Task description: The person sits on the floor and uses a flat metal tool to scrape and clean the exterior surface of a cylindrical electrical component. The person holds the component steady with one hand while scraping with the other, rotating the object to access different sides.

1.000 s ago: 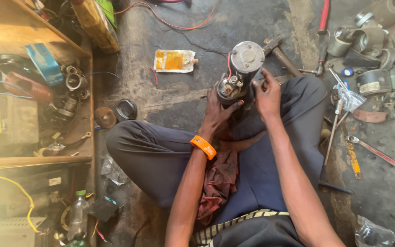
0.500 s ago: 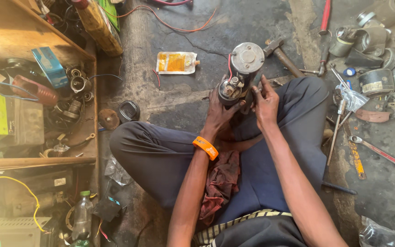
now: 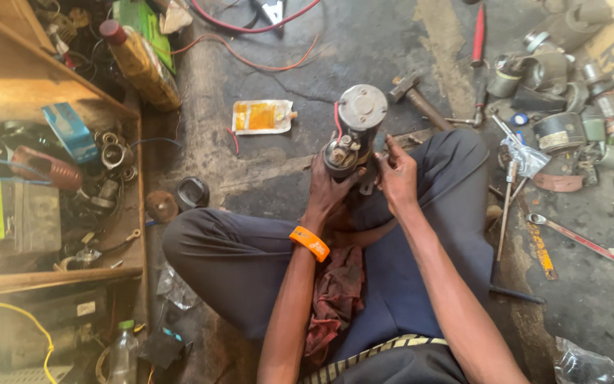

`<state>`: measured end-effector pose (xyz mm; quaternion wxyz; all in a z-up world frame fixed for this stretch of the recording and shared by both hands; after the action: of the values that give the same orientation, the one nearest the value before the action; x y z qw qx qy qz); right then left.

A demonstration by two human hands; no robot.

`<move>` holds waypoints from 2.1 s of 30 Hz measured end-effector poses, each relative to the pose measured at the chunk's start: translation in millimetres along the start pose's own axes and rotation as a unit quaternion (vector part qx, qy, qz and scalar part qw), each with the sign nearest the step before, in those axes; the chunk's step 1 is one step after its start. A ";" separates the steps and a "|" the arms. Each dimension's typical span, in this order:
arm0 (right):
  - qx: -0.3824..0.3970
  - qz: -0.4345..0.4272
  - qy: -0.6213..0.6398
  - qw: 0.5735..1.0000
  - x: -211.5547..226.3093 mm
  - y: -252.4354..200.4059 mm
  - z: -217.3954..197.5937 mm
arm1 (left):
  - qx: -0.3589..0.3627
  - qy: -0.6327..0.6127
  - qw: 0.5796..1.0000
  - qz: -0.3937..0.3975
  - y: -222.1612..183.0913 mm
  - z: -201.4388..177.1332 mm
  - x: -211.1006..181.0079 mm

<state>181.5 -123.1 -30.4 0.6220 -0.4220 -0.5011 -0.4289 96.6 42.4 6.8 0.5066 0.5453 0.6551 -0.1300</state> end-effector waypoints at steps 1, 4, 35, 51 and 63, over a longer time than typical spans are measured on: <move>-0.003 -0.006 -0.010 1.000 3.4 0.6 0.8 | -0.003 0.006 1.000 -0.002 2.3 -1.0 -0.8; 0.010 0.013 -0.008 1.000 7.8 5.3 10.3 | 0.003 -0.007 1.000 -0.001 8.8 -3.9 -5.0; -0.039 -0.086 -0.051 0.994 5.8 5.1 2.8 | -0.011 -0.002 1.000 0.000 3.9 -12.6 -11.9; -0.027 -0.063 -0.193 0.979 9.4 -3.3 1.9 | -0.006 -0.005 1.000 0.010 8.6 -12.0 -15.6; 0.086 -0.066 -0.282 0.953 -14.1 -31.5 3.2 | -0.004 0.000 0.999 0.034 8.8 -11.4 -13.6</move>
<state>148.7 -127.2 -40.9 0.4599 -0.4369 -0.7175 -0.2878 96.7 46.0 26.3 0.5132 0.5652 0.6365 -0.1097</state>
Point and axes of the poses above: each hand's wrist, its own y-axis towards the middle knuckle, its own z-axis out of the palm, x = y × z, the point moved 10 cm from there along y, towards the middle knuckle, and after that the axes turned 2 degrees about x, right-handed, at the moved point
